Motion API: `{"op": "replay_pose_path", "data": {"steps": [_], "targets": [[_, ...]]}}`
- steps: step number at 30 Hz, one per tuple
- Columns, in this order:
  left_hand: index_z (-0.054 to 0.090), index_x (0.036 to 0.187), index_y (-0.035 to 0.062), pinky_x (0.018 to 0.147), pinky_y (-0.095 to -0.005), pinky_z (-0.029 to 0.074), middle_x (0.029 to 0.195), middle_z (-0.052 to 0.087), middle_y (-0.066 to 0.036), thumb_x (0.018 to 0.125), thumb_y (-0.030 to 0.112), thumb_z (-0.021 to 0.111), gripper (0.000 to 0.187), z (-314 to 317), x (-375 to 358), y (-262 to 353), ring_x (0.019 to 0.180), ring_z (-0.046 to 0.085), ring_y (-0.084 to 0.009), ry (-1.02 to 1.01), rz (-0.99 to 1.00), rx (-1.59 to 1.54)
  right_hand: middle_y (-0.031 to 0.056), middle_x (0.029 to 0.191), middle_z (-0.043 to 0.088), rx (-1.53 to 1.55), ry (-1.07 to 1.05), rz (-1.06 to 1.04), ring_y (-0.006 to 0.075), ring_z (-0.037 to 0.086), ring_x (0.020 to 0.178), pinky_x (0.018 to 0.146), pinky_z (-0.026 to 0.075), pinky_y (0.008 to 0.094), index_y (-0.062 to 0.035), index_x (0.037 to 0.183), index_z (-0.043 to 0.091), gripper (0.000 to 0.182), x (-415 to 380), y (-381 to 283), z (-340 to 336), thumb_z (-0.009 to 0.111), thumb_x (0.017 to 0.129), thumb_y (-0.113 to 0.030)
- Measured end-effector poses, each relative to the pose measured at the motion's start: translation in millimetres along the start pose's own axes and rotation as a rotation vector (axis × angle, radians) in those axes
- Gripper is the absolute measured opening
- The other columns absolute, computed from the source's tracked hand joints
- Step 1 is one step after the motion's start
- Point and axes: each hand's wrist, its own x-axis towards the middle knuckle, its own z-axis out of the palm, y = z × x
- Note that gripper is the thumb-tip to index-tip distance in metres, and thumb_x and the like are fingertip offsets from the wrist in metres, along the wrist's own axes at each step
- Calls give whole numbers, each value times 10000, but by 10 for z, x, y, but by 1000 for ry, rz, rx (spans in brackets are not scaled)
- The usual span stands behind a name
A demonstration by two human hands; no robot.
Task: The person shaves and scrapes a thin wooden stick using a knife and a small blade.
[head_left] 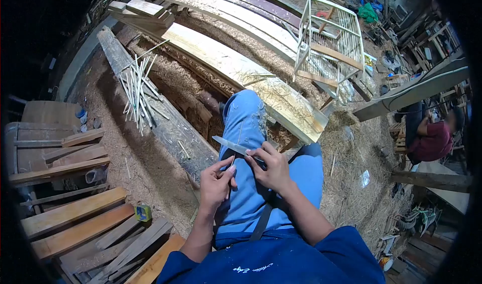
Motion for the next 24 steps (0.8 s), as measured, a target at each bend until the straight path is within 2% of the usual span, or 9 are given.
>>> {"op": "replay_pose_path", "data": {"steps": [3,12,14,21,24], "targets": [[655,1318,-14,334,-210,321,633,657,-69,1010,112,658,333,-70,-58,-75,363,444,-45,-23,-11,-53,103,819,581,-10,39,17,307,650,695,589,498,403,-76,968,752,132,15,17,13,790,873,-160],[658,1314,-32,330,-209,322,622,651,-77,1014,133,656,342,-210,-363,-246,357,441,-58,8,-62,-97,116,831,610,-22,54,98,308,646,709,611,496,399,-68,969,756,119,76,19,56,772,890,-157],[660,1322,-17,333,-213,321,631,659,-80,1029,109,628,321,-149,-326,-172,354,432,-46,2,-48,-109,104,833,595,-11,47,80,339,662,704,595,512,448,-105,973,741,122,90,5,51,760,905,-204],[666,1329,4,336,-216,315,626,654,-70,1044,133,612,317,-30,-29,-72,354,420,-40,10,-27,-76,115,836,577,11,-47,-5,348,648,690,594,507,449,-102,977,739,139,21,-85,-7,770,896,-210],[667,1329,8,335,-215,312,621,651,-66,1042,134,615,317,-49,-57,-99,352,419,-41,-3,-22,-63,114,851,584,-27,-38,24,347,653,697,599,510,448,-105,982,740,140,13,-68,17,767,897,-214]]}}
